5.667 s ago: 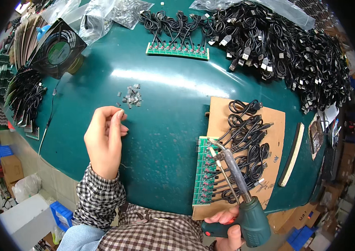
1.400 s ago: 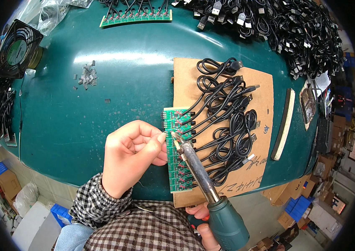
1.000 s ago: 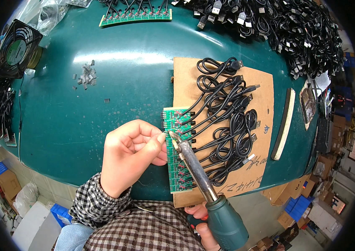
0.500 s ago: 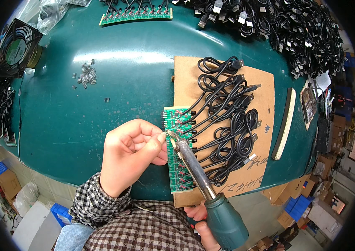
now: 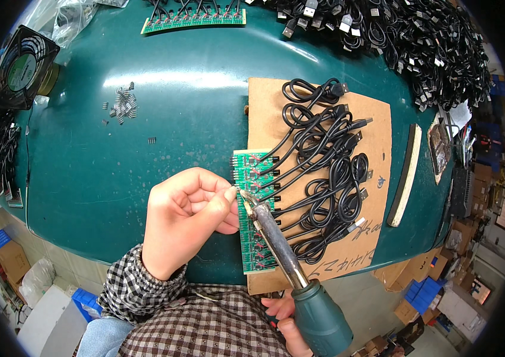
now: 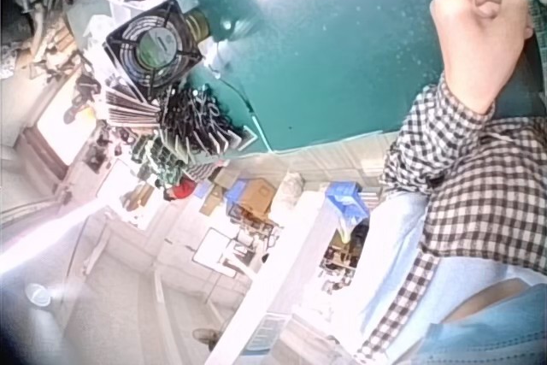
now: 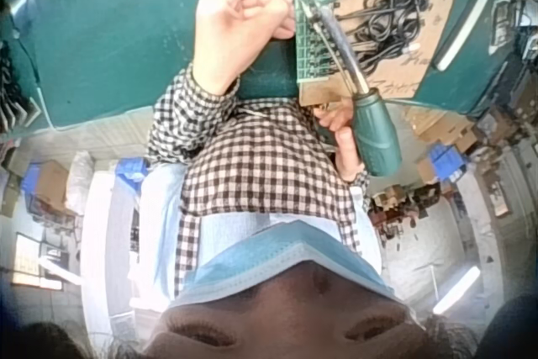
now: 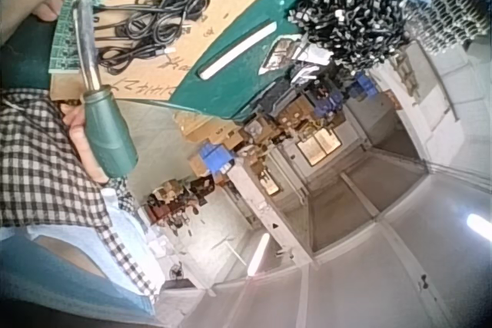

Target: The person solders electronic components onto circuit boards using a soldering iron, picking up individual components from the work surface and attaching them to the board terminals.

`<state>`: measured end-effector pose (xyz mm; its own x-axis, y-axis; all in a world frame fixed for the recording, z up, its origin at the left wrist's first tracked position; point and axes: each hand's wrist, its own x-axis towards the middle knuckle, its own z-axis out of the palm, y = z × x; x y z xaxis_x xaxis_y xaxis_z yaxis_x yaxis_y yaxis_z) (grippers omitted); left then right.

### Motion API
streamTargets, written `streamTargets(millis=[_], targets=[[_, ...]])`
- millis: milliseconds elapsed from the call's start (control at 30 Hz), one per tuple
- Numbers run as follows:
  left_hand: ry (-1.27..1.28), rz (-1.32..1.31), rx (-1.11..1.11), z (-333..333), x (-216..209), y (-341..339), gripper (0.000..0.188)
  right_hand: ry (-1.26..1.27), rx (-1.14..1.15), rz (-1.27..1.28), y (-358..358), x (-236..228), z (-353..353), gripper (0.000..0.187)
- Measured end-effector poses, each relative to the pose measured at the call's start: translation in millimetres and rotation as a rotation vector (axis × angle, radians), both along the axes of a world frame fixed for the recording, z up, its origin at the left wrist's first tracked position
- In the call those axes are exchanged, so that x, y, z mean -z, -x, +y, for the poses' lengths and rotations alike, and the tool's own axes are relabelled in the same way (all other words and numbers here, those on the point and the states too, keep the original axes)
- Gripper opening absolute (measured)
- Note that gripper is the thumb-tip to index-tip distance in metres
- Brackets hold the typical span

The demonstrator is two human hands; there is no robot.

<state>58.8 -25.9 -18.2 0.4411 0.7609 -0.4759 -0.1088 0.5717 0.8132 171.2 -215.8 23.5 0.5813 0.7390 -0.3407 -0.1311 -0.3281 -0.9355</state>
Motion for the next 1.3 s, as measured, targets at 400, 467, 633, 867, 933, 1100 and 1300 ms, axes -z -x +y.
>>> streamTargets(millis=[400,467,633,867,933,1100,1300], targets=[[-0.002,0.003,0.005,-1,0,0,0.008,-0.016,0.087,-0.074,14,-12,19,0.051],[-0.006,0.013,0.01,0,0,1,0.009,0.023,0.119,-0.097,13,-11,17,0.055],[0.037,-0.043,-0.01,-5,0,3,0.011,-0.048,0.066,-0.003,10,-9,14,0.052],[0.013,-0.032,0.005,-5,0,3,0.01,-0.046,0.04,-0.015,9,-7,21,0.041],[0.015,-0.016,0.006,-5,0,2,0.009,-0.057,0.04,-0.018,9,-6,21,0.041],[-0.006,-0.017,0.002,-5,2,3,0.009,-0.028,0.024,-0.001,7,-4,20,0.041],[0.001,-0.025,0.0,-5,2,2,0.009,-0.005,0.04,-0.001,9,-7,22,0.04]])
